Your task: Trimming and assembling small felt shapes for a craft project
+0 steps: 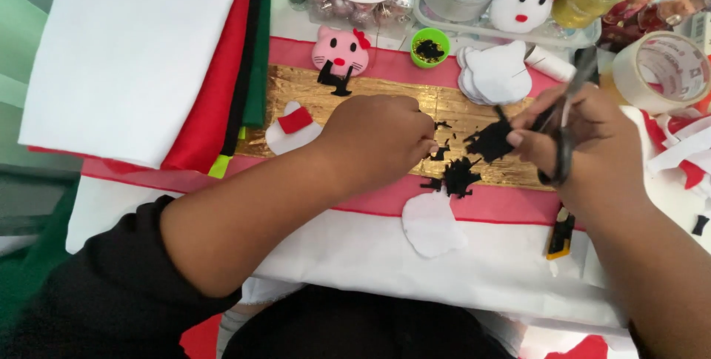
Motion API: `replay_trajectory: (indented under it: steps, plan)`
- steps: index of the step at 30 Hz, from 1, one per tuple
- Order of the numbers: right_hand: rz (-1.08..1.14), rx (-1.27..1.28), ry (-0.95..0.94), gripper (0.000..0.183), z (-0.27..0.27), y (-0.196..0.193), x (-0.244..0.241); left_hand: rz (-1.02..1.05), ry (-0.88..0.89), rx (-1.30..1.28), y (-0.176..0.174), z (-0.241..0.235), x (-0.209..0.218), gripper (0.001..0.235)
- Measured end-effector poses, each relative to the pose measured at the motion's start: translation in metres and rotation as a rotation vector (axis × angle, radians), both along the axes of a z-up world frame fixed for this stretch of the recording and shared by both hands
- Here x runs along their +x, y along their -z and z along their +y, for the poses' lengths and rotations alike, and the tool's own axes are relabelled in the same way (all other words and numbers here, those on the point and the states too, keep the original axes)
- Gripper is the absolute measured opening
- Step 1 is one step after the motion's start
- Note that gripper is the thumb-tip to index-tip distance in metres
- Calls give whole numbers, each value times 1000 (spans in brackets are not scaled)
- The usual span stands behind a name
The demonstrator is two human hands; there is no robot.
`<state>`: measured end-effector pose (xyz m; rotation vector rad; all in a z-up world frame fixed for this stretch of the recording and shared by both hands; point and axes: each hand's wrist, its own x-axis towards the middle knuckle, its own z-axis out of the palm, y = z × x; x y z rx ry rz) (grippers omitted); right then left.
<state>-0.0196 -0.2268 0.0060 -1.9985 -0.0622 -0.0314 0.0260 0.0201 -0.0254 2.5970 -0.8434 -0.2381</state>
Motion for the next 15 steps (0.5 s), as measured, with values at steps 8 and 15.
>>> replay_trajectory:
  steps: [8, 15]
  plan:
    - [109, -368, -4, 25, 4, -2, 4, 62, -14, 166, -19, 5, -3, 30]
    - [22, -447, -172, 29, 6, 1, 2, 230, 81, 340, -33, -8, -18, 51]
